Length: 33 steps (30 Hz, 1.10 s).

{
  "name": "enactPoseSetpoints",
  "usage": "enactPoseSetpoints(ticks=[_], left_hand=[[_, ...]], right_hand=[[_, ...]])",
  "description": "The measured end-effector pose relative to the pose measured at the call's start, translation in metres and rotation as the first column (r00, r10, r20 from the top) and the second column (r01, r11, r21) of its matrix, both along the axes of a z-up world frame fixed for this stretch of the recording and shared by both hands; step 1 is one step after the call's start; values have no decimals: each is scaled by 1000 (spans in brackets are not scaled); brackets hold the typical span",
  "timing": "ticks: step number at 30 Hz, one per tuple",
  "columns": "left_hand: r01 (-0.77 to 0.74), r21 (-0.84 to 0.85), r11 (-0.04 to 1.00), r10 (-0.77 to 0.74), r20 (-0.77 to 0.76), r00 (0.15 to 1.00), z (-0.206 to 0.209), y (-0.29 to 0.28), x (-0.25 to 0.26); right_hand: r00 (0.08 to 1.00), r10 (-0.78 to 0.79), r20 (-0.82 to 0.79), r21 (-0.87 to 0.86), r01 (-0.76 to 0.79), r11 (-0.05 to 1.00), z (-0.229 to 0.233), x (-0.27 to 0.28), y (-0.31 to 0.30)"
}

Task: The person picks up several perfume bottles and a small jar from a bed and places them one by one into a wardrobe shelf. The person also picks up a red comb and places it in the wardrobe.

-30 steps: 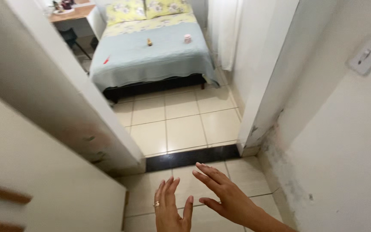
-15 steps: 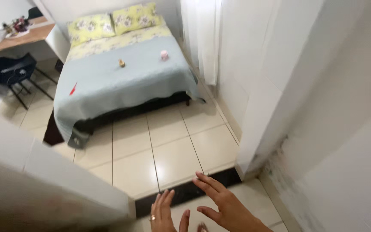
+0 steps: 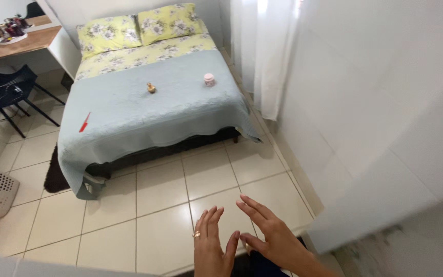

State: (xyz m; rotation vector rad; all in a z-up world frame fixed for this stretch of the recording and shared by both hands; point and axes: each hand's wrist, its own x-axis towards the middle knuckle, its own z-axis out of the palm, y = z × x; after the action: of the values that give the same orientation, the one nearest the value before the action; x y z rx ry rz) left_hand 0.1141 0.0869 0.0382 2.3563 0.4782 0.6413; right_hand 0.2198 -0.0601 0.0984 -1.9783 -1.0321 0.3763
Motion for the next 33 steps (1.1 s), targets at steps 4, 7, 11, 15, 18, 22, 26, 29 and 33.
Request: enactPoseSetpoints(ticks=[4, 7, 11, 15, 18, 22, 26, 29, 33], left_hand=[[-55, -6, 998, 55, -5, 998, -2, 62, 70], [-79, -28, 997, 78, -14, 997, 2, 111, 126], [-129, -66, 989, 123, -84, 989, 10, 174, 196], [-174, -53, 983, 171, -57, 984, 10, 234, 246], [-200, -57, 978, 199, -19, 980, 5, 281, 271], [-227, -19, 974, 226, -54, 973, -3, 358, 314], [-241, -66, 968, 229, -145, 962, -12, 440, 354], [-207, -115, 972, 200, -71, 977, -7, 504, 389], [-191, -93, 977, 182, -95, 979, -16, 586, 435]], right_hand=[[999, 48, 9, -19, -48, 999, -13, 75, 66], [996, 86, -16, -76, -87, 993, -13, 133, 119], [985, 159, 59, -49, -156, 986, -2, 214, 185], [982, 186, 46, -61, -183, 981, 3, 273, 255], [980, 196, 44, -112, -190, 975, 2, 308, 317], [979, 202, -22, -121, -203, 972, -4, 356, 390], [979, 204, 2, -56, -203, 978, -17, 394, 472], [985, 151, -80, -174, -163, 971, -15, 423, 537], [986, 167, -9, -119, -166, 979, -23, 462, 617]])
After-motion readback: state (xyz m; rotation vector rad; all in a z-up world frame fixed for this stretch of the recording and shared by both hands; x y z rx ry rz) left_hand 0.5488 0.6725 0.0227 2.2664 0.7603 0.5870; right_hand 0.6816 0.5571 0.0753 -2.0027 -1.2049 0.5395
